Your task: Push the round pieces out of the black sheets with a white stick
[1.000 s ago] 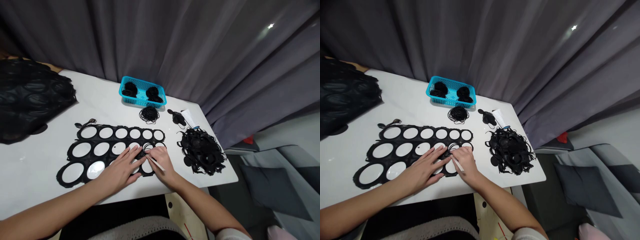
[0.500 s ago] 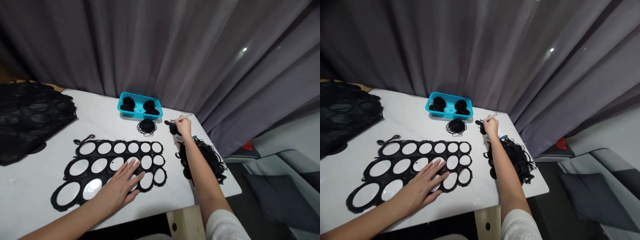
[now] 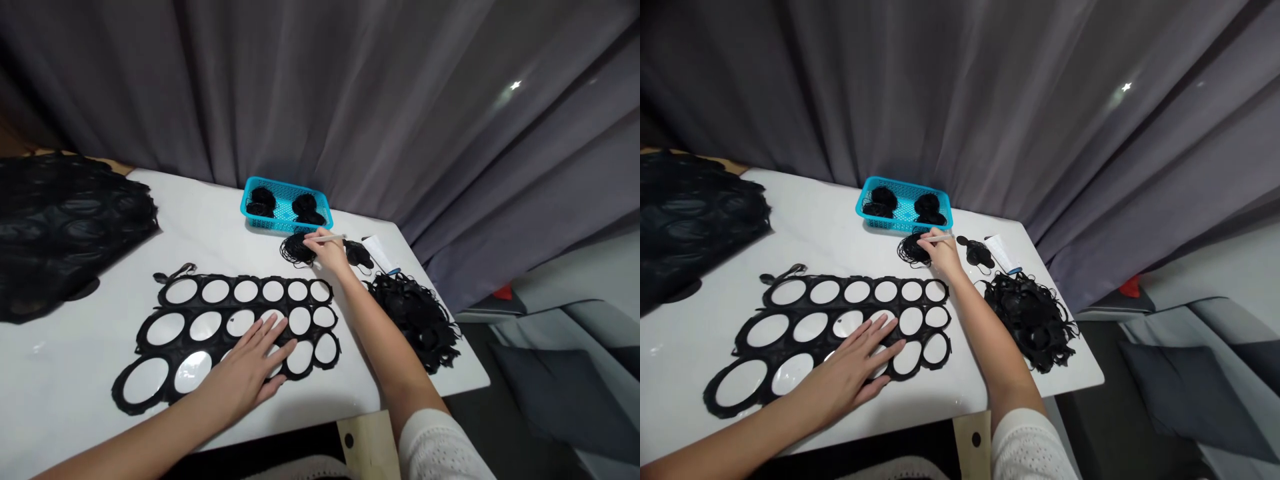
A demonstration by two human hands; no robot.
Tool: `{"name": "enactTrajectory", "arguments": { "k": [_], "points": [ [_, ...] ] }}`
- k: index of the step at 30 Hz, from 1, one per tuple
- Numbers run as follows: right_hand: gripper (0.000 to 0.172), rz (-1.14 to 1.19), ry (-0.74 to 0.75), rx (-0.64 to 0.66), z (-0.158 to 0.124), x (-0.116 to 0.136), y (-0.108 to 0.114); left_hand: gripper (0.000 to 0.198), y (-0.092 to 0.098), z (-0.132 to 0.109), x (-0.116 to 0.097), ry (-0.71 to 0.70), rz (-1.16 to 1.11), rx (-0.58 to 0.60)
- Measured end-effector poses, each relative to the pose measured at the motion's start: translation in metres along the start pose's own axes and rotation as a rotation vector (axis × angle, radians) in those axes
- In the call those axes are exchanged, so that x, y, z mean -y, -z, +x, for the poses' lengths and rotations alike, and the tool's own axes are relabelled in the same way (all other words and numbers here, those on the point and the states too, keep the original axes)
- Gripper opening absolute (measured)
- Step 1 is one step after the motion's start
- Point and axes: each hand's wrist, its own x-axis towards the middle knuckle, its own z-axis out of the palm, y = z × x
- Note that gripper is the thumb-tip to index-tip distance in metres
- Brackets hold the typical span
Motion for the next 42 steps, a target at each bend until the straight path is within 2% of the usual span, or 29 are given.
{"name": "enactTrajectory", "arguments": {
  "k": [4,6,9,12,15,21,31,34,36,37,39,42],
  "points": [
    [0.021,0.158,-0.027,-0.045,-0.03,0.001,0.017,0.058,0.005,0.0,0.001,-0.004,-0.033,0.01],
    [0.021,0.281,-0.137,0.033,-0.053,-0.001,0.014,0.064,0.009,0.003,0.004,0.005,-0.064,0.019],
    [0.024,0.438,-0.29,0.224,-0.082,-0.007,0.001,0.066,0.011,0.014,0.014,0.001,-0.08,0.014],
    [0.027,0.508,-0.324,0.338,-0.097,-0.011,-0.009,0.061,0.005,0.027,0.024,-0.002,-0.063,0.01],
    [0.024,0.456,-0.279,0.355,-0.098,-0.012,-0.009,0.058,-0.005,0.033,0.03,0.012,-0.031,0.01],
    [0.02,0.288,-0.164,0.408,-0.093,-0.008,-0.002,0.058,-0.017,0.026,0.029,-0.003,0.031,0.002],
    [0.021,0.221,-0.064,0.392,-0.095,-0.005,-0.003,0.059,-0.015,0.028,0.026,0.01,0.056,0.03],
    [0.015,0.121,0.058,0.405,-0.103,0.0,-0.005,0.059,-0.016,0.027,0.025,0.015,0.037,0.047],
    [0.007,-0.038,0.192,0.454,-0.106,0.001,-0.005,0.058,-0.017,0.026,0.025,0.017,0.029,0.045],
    [0.009,-0.133,0.247,0.466,-0.106,-0.001,-0.004,0.058,-0.018,0.026,0.025,0.021,0.023,0.041],
    [0.014,-0.315,0.262,0.389,-0.098,-0.009,0.002,0.057,-0.019,0.027,0.025,0.029,0.009,0.037],
    [0.014,-0.453,0.067,0.057,-0.079,-0.023,0.018,0.057,-0.014,0.029,0.025,0.023,0.002,0.045]
  ]
}}
